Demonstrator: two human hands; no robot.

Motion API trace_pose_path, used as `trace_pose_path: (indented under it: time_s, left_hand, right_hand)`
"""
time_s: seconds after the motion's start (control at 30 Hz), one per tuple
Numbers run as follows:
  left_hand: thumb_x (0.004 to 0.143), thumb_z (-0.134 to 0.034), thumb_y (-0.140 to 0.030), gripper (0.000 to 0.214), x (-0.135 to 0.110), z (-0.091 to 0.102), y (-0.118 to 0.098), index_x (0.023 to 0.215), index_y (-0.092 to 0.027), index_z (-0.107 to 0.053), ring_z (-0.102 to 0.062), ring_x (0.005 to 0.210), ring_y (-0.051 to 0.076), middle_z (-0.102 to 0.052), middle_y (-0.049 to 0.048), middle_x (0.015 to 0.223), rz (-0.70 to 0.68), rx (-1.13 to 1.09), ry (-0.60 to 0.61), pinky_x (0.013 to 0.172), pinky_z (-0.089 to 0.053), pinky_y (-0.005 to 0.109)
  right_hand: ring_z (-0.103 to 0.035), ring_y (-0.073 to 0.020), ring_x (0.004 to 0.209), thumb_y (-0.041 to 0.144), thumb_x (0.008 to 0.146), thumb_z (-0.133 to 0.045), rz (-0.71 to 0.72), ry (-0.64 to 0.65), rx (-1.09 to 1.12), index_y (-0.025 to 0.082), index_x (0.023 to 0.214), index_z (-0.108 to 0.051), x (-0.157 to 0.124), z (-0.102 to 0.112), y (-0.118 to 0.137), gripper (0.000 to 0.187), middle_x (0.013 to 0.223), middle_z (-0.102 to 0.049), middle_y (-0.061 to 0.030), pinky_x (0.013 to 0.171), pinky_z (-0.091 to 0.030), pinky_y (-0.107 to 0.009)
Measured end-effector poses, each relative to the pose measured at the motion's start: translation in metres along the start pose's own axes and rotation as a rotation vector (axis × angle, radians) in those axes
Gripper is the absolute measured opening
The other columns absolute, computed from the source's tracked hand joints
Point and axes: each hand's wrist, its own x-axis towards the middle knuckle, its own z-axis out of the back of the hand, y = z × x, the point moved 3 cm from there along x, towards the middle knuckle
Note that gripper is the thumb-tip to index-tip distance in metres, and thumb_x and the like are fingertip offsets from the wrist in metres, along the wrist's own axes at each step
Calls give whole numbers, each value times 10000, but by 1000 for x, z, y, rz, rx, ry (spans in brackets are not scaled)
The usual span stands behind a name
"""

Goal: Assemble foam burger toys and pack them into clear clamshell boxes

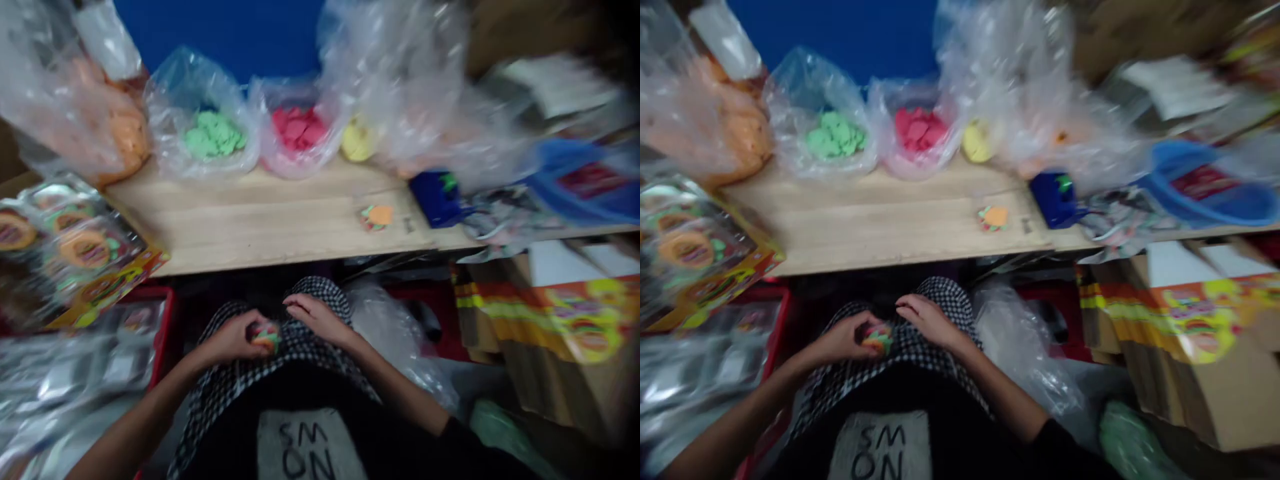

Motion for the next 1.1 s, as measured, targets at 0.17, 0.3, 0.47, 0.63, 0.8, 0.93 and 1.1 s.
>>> trace_pose_path:
  time_s: [0.17, 0.3, 0.47, 0.63, 0.8, 0.93, 1.1]
  left_hand:
    - [432, -748, -244, 441, 15, 11, 1, 861, -226, -644, -604, 775, 251, -673, 39, 824, 84, -228, -193, 739, -467, 331]
    - [421, -769, -269, 461, 27, 18, -15, 859, -193, -646, -621, 741, 277, -684, 60, 801, 174, -609, -361, 669, -498, 340]
    - [484, -760, -238, 393, 37, 26, -42, 849, -142, -649, -630, 734, 268, -683, 78, 827, 262, -951, -280, 667, -515, 338]
    - [490, -754, -246, 355, 46, 33, -51, 812, -126, -663, -628, 772, 275, -685, 77, 832, 247, -1061, -336, 689, -527, 341]
    - [508, -739, -233, 321, 48, 27, -59, 802, -130, -661, -633, 744, 262, -687, 64, 826, 254, -1064, -382, 668, -538, 328]
    - [542, -715, -196, 298, 52, 23, -64, 824, -128, -647, -633, 772, 259, -682, 63, 850, 259, -1078, -405, 689, -538, 341]
    - [612, -643, -189, 268, 62, 25, -76, 874, -134, -631, -613, 871, 274, -671, 74, 886, 254, -1123, -428, 719, -536, 363]
  right_hand:
    - [-515, -170, 846, 353, 827, -417, -7, -729, -90, 186, 972, -542, -16, 144, -11, 254, 913, -570, -60, 781, -403, -315]
    - [-493, -203, 905, 352, 782, -439, -115, -1134, -314, 154, 935, -561, -40, 267, -25, 278, 960, -571, -94, 824, -370, -353]
    - [-525, -215, 832, 315, 690, -533, -278, -1161, -292, 163, 716, -607, -41, 350, -45, 171, 748, -615, -74, 777, -371, -334]
    - [-539, -180, 639, 278, 588, -625, -340, -1075, -159, 182, 516, -547, -26, 371, -64, 143, 495, -547, 3, 642, -389, -290]
    - [-480, -132, 512, 297, 539, -647, -318, -1050, 33, 179, 505, -477, -17, 372, -85, 210, 448, -479, 37, 539, -398, -271]
    - [-488, -120, 530, 432, 580, -595, -225, -1101, 203, 190, 616, -461, -23, 364, -97, 279, 540, -498, 35, 522, -443, -271]
    - [-532, -142, 608, 509, 536, -612, -87, -1173, 354, 199, 639, -453, -37, 342, -113, 363, 625, -515, 17, 563, -492, -309]
